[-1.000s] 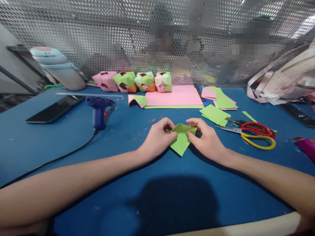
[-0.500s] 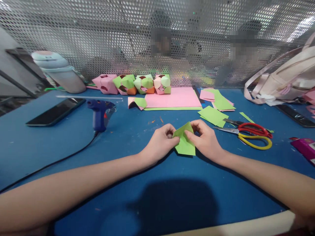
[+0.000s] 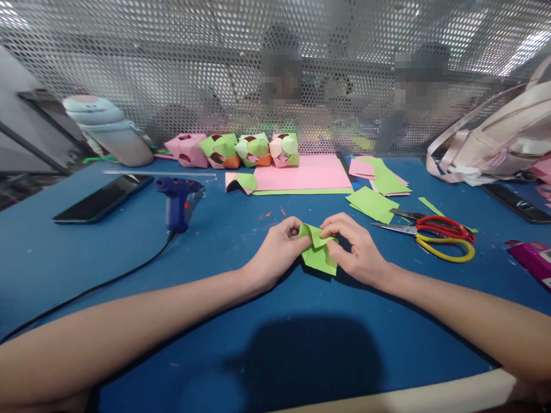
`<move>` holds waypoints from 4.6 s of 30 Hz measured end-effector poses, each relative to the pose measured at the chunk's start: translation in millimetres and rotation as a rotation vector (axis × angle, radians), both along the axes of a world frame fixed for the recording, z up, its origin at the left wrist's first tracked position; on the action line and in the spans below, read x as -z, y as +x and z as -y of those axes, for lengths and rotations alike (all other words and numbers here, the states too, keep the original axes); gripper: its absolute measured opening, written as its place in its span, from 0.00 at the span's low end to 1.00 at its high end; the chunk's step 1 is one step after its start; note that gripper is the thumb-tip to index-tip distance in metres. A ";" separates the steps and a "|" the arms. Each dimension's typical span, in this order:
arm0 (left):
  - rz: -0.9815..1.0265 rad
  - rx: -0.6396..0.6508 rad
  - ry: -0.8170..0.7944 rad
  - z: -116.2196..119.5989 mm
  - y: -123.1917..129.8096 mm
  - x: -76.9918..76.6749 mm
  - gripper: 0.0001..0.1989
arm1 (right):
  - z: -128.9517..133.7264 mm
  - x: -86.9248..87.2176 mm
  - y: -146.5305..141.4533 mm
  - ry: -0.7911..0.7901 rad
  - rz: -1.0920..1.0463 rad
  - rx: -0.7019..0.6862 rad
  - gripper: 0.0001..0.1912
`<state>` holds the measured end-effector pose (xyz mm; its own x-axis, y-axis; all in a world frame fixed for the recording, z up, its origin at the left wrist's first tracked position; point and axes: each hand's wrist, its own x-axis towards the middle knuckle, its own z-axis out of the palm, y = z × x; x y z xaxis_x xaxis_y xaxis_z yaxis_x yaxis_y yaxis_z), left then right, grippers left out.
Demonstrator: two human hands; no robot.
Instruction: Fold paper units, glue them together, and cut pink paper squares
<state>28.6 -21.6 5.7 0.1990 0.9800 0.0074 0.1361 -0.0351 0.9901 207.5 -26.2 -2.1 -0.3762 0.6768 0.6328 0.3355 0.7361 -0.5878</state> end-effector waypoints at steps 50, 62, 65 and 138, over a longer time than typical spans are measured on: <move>-0.073 0.230 -0.046 -9.4 -7.0 2.9 0.11 | -3.2 6.9 -0.4 -0.263 0.047 0.041 0.03; -0.192 0.229 -0.001 -14.6 -8.2 1.3 0.10 | -4.0 5.4 -0.2 -0.213 0.047 -0.033 0.04; -0.241 0.227 0.032 -13.5 -6.4 1.8 0.08 | -3.5 4.7 -1.8 -0.168 0.019 -0.051 0.05; 0.010 0.350 -0.103 -8.5 -8.1 -5.8 0.13 | -19.0 11.9 6.1 -0.033 -0.113 0.162 0.11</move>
